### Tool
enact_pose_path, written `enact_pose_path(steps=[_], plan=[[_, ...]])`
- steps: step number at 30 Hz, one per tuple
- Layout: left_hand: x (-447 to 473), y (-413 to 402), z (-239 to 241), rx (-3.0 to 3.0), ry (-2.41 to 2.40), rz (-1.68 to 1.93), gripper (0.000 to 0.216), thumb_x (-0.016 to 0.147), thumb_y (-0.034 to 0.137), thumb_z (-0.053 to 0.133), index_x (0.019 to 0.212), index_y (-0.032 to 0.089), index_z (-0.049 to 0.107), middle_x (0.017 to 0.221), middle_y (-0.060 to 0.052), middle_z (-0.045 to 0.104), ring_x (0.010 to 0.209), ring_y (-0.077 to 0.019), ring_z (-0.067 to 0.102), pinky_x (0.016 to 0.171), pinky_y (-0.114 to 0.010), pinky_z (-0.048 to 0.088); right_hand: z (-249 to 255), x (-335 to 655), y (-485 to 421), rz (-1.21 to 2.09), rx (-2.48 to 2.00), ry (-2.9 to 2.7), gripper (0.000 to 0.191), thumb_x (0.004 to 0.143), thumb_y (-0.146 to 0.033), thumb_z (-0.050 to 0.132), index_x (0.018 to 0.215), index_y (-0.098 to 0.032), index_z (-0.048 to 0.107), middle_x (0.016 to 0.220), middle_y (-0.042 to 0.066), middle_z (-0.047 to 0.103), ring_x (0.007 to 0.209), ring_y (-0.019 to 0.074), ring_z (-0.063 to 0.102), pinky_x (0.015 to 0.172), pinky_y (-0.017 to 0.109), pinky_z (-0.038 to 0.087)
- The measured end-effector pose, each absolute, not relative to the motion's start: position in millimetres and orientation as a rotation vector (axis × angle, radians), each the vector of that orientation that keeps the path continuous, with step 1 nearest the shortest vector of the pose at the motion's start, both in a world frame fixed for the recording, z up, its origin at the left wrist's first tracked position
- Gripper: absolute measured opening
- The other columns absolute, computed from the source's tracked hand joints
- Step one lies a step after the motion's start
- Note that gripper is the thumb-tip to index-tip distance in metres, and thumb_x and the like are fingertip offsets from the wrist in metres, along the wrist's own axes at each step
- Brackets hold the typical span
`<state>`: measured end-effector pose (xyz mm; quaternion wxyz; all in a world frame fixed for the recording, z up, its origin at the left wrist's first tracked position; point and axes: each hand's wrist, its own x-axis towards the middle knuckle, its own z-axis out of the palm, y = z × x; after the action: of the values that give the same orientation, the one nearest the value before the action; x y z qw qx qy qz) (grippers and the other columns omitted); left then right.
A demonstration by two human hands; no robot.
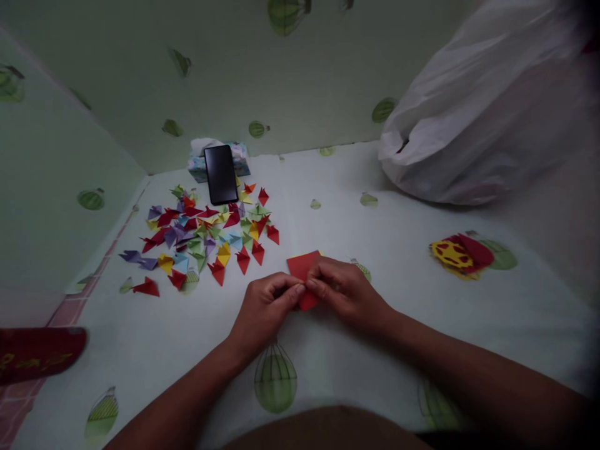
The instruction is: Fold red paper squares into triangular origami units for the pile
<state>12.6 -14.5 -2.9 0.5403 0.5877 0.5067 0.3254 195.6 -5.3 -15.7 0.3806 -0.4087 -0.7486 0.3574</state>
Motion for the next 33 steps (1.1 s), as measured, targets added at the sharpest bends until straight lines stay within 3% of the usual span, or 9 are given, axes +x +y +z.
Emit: enact_pose_path(steps=[13,15,18,21,23,27,31,33], plan=[[13,-17,-5,1.349,1.258,0.959,0.013,0.084,0.027,0.068,0.079,0.015,0.070,0.072,-0.001,0.067,0.066,-0.0108,0.059,0.063,-0.021,0.047,-18,194,-7,0.938,-1.077,-1.853,0.023,0.091,-0.022,0.056,0.069,-0.018,0.051,0.068,0.000,0.052,0.063,0.0132,0.046,0.060,0.027,0.034],[10,-15,-7,1.380,1.251,0.966,0.015,0.087,0.029,0.066,0.080,0.016,0.070,0.072,0.000,0.066,0.067,-0.0110,0.058,0.064,-0.022,0.047,-16,195,-6,1.075,-1.115,-1.773,0.025,0.092,-0.025,0.054,0.068,-0.018,0.051,0.068,0.000,0.052,0.063,0.0132,0.045,0.061,0.027,0.034],[4,-10,-9,1.389,1.210,1.048,0.018,0.094,0.032,0.058,0.097,0.019,0.070,0.079,0.000,0.066,0.074,-0.0112,0.062,0.072,-0.023,0.049,-14,196,-4,1.388,-1.120,-1.526,0.026,0.091,-0.029,0.056,0.069,-0.017,0.052,0.066,-0.001,0.053,0.063,0.0124,0.047,0.061,0.027,0.035],[1,-7,-9,1.416,1.086,1.097,0.021,0.090,0.028,0.065,0.110,0.024,0.068,0.093,0.000,0.068,0.084,-0.0119,0.064,0.078,-0.023,0.051,-14,195,-4,1.602,-1.040,-1.279,0.028,0.090,-0.033,0.061,0.068,-0.017,0.054,0.063,-0.002,0.055,0.059,0.0107,0.047,0.059,0.025,0.035],[2,-8,-8,1.480,1.018,1.072,0.022,0.084,0.023,0.072,0.106,0.024,0.070,0.094,0.000,0.070,0.086,-0.0126,0.064,0.079,-0.023,0.051,-16,194,-5,1.688,-0.983,-1.191,0.029,0.090,-0.034,0.062,0.068,-0.016,0.055,0.060,-0.002,0.056,0.056,0.0097,0.047,0.057,0.024,0.036],[7,-11,-7,1.462,1.092,1.042,0.005,0.081,0.020,0.073,0.085,0.020,0.074,0.077,0.000,0.070,0.070,-0.0104,0.062,0.066,-0.020,0.049,-19,192,-7,1.763,-0.914,-1.127,0.029,0.092,-0.035,0.063,0.071,-0.016,0.056,0.060,-0.002,0.058,0.053,0.0087,0.051,0.055,0.024,0.039],[10,-13,-6,1.236,1.175,1.082,0.007,0.078,0.023,0.075,0.082,0.018,0.074,0.072,0.001,0.072,0.065,-0.0097,0.063,0.061,-0.019,0.049,-19,191,-7,1.672,-0.869,-1.161,0.017,0.092,-0.034,0.063,0.091,-0.018,0.058,0.077,0.000,0.066,0.061,0.0095,0.059,0.062,0.025,0.048],[11,-13,-6,1.178,1.173,1.074,0.008,0.077,0.023,0.075,0.082,0.017,0.073,0.072,0.000,0.072,0.066,-0.0097,0.064,0.062,-0.019,0.050,-19,191,-6,1.661,-0.868,-1.209,0.017,0.087,-0.029,0.068,0.094,-0.019,0.057,0.075,-0.001,0.066,0.060,0.0096,0.059,0.060,0.025,0.048]])
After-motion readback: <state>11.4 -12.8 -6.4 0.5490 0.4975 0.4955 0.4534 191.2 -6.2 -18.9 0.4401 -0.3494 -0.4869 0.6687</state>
